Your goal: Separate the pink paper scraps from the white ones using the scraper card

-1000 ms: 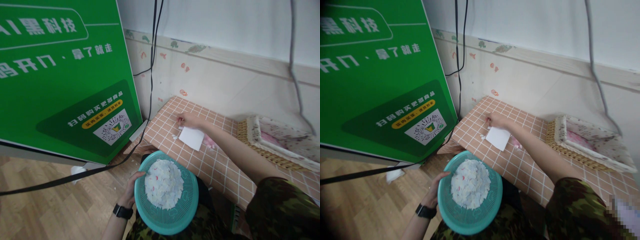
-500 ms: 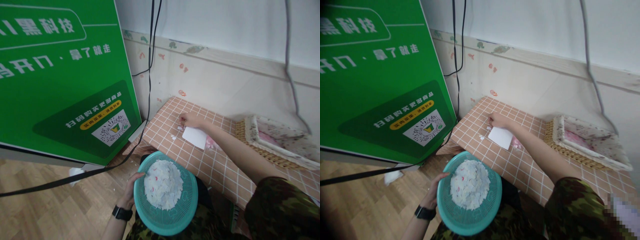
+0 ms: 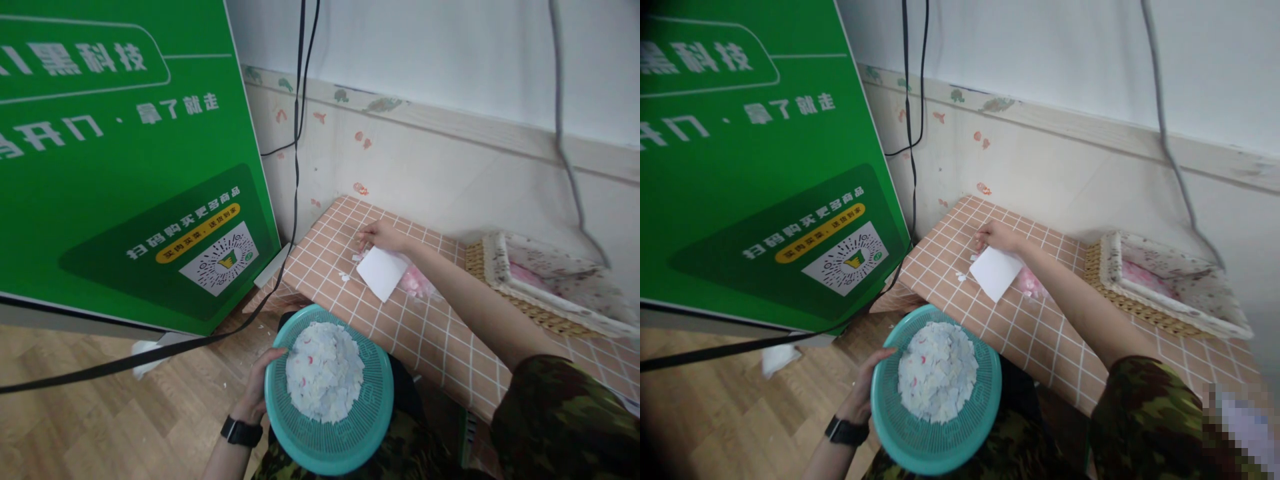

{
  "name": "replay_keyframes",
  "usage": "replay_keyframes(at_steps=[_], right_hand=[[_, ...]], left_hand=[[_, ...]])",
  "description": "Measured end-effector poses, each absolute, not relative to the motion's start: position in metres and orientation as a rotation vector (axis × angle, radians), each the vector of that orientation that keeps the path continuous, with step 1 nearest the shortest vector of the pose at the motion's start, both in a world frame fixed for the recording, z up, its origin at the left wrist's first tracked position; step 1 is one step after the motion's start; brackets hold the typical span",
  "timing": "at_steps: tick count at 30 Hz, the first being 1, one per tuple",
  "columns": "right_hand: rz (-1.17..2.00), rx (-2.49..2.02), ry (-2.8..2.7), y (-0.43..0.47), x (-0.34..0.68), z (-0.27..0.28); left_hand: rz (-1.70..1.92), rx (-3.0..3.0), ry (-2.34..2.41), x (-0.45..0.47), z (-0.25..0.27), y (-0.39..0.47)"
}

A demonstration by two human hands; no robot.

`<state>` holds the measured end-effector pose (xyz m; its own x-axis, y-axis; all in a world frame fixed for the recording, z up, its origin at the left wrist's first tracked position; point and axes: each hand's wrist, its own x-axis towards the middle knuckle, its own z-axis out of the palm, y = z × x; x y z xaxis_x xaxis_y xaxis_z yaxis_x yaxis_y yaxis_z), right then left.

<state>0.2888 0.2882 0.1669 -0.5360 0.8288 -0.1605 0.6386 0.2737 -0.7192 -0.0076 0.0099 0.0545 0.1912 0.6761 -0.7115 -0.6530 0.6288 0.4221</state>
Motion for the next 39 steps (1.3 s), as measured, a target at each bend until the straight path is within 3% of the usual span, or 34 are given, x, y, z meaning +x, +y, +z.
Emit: replay_keyframes(at_steps=[8,14,21,39], right_hand=[[1.201,-1.450,-2.041,0.288,0.290,0.170],[1.208,-1.354,-2.220,0.287,0.294,0.178],[1.454,-1.394,-2.017,0.285,0.295,0.174],[1.512,-1.403,-2.111,0.271,0.291,0.188]], left_hand=[[0.919,0.006,0.999,-0.008,0.053,0.010],[0.925,-0.008,1.006,-0.007,0.055,0.010],[0.922,0.002,0.988,-0.007,0.055,0.010],[0.930,0.013,1.003,-0.007,0.054,0.011]])
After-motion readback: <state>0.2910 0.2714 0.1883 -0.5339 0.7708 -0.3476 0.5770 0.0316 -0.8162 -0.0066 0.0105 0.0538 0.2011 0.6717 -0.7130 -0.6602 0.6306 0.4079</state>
